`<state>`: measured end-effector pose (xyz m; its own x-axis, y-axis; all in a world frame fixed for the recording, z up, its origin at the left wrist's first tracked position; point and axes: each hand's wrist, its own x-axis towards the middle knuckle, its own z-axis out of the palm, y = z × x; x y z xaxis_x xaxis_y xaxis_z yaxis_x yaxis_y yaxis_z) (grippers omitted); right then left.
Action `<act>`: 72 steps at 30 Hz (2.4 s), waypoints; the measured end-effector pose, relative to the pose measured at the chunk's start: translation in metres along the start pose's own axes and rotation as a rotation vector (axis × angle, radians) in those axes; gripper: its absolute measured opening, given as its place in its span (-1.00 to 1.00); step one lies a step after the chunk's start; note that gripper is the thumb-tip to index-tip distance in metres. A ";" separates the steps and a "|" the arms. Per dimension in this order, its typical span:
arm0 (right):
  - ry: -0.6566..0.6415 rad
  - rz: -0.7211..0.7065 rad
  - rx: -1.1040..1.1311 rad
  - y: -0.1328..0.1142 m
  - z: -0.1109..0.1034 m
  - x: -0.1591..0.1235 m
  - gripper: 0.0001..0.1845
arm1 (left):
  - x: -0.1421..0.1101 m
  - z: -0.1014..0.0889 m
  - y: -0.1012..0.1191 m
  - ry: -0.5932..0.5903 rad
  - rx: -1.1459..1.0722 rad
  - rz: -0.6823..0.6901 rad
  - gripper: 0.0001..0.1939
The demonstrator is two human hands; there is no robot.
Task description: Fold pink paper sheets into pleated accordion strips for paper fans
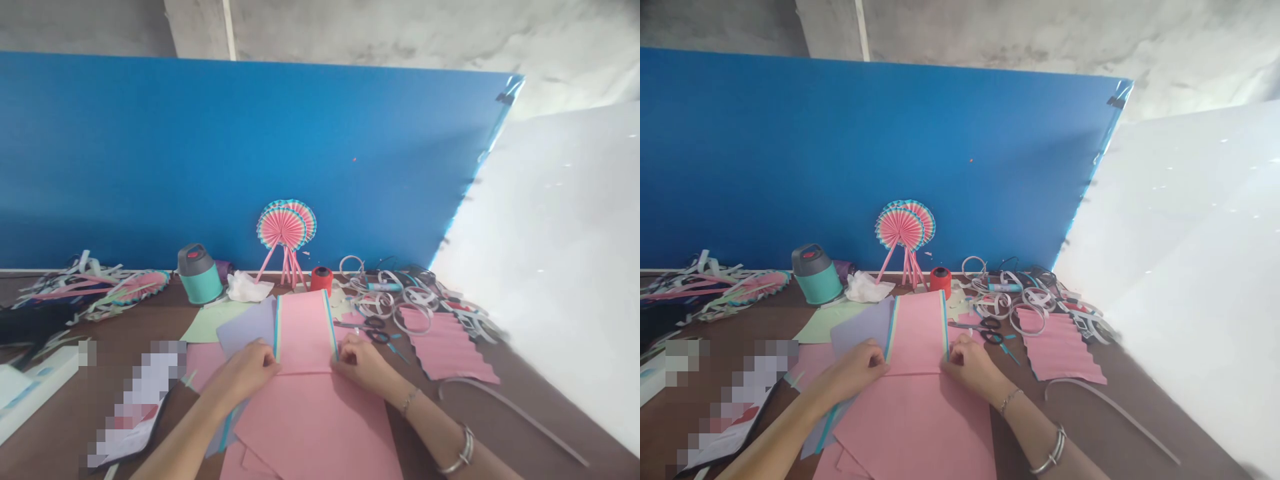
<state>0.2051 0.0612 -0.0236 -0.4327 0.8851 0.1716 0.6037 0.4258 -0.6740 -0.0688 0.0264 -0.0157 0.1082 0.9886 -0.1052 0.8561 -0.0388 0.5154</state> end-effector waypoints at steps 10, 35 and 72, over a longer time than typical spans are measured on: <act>0.007 -0.015 -0.042 0.002 0.001 -0.001 -0.74 | -0.009 -0.014 0.024 0.002 0.099 -0.019 -0.89; -0.142 -0.368 -0.614 -0.011 -0.011 -0.016 -0.80 | -0.018 -0.023 0.030 -0.077 0.404 0.426 -0.59; 0.061 -0.400 -0.313 -0.018 0.009 -0.017 -0.83 | -0.012 0.005 0.045 0.465 -0.633 0.023 -0.72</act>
<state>0.1951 0.0365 -0.0208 -0.6366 0.6468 0.4201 0.5747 0.7610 -0.3010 -0.0290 0.0119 0.0051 -0.2198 0.9536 0.2057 0.3906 -0.1071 0.9143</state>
